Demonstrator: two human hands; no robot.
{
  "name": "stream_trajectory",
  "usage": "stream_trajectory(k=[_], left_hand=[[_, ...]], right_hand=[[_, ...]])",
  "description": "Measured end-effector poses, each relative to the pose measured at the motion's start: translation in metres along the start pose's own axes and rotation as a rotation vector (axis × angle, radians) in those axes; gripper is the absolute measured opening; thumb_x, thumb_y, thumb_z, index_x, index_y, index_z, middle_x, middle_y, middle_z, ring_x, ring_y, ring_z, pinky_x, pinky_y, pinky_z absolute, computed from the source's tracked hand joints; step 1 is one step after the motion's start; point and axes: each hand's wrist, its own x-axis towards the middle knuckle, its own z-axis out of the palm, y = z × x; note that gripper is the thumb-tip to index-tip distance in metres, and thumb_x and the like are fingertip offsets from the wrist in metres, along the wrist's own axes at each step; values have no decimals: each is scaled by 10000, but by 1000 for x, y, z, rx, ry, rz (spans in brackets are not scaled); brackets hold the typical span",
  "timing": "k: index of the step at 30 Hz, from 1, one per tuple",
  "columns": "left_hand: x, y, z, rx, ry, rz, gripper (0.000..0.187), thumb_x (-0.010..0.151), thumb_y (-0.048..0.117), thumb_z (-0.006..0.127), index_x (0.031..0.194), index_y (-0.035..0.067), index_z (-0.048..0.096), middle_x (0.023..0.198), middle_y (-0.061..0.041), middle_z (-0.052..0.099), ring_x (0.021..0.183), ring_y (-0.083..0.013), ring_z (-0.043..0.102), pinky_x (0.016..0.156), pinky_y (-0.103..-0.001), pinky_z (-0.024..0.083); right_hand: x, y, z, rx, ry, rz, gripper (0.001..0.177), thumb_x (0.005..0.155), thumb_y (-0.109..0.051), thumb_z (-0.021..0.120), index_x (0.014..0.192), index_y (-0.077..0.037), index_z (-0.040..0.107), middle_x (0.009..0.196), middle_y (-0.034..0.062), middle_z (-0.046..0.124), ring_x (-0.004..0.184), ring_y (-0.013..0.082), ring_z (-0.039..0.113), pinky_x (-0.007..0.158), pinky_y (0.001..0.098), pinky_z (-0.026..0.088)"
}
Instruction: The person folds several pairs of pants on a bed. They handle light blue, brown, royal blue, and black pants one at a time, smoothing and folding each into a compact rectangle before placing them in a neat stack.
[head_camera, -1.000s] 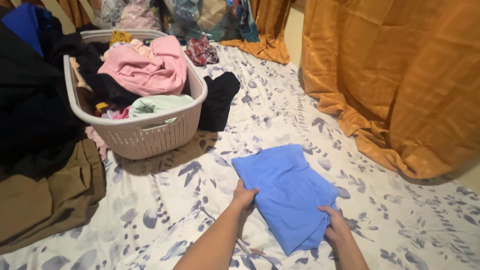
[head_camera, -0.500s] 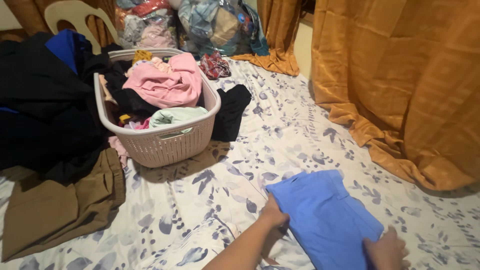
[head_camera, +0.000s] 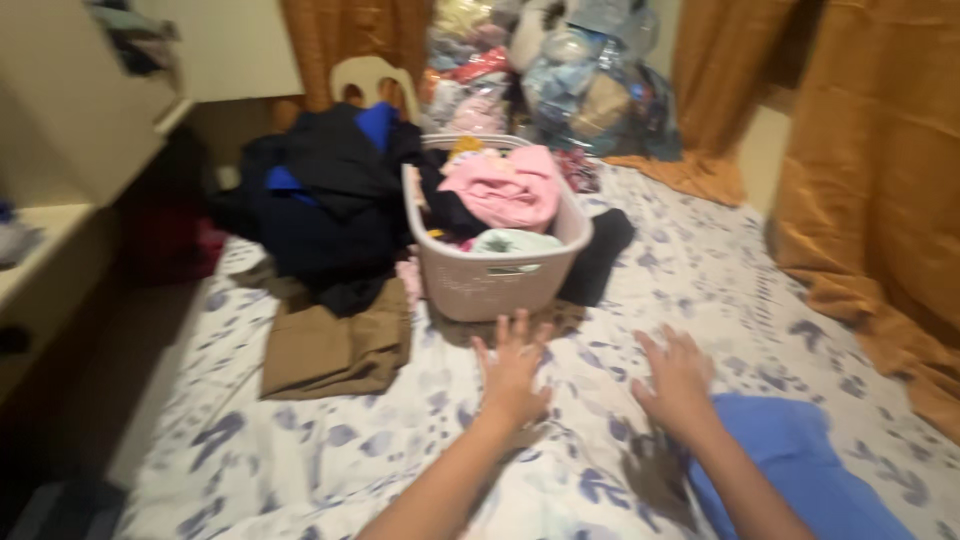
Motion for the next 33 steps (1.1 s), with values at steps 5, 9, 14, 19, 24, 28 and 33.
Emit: stream_trajectory(k=[5,9,14,19,24,28,33], left_hand=[[-74,-129,-74,95,99,-210,965,701,348,835,1531,242,355,1674,-82,100,1546,-360,52,1189,-678,33],[-127,-188,-85,127,237,-398,889,741,335,807,1519,226,390,1677,-60,143,1548,-342,87,1170,-707,81],[-141,-211,-54,48,193,-572,830,773,330,792,1501,226,409,1677,-45,139,1557,-329,63,1153,-745,71],[-141,-218,-28,-41,166,-569,757,806,255,756,1492,212,437,1676,-59,145,1547,-358,77,1136,-743,111],[-142,-228,-27,-133,146,-676,726,807,229,765,1461,200,449,1686,-27,162,1558,-343,109,1168,-699,159],[-135,-215,-48,-165,156,-647,886,744,163,778,1524,227,363,1686,-10,171,1566,-331,109,1178,-679,148],[-119,-172,-112,-116,213,-551,1086,685,179,828,1612,257,267,1698,-54,178,1541,-354,89,1158,-697,77]], right_hand=[[47,-142,8,332,-109,-430,735,686,-211,777,1376,-171,527,1562,209,349,1473,444,260,1178,622,271],[63,-263,71,256,-323,-602,729,788,-233,798,1442,-151,486,1542,198,331,1448,436,233,1129,707,148],[72,-350,201,532,-432,-332,749,749,-278,778,1427,-120,501,1473,189,454,1365,374,399,1110,554,346],[94,-362,310,1271,-582,301,419,857,-207,693,1230,-26,626,965,120,582,824,271,484,695,459,375],[101,-362,340,1711,-649,788,299,922,-221,523,1156,-191,707,830,-56,718,644,89,564,567,299,427],[92,-372,297,1855,-798,574,231,897,-263,689,1022,-68,685,786,43,678,715,206,660,647,359,525],[97,-384,160,1513,-757,82,267,902,-279,749,935,-15,762,811,16,700,724,117,594,615,289,454]])
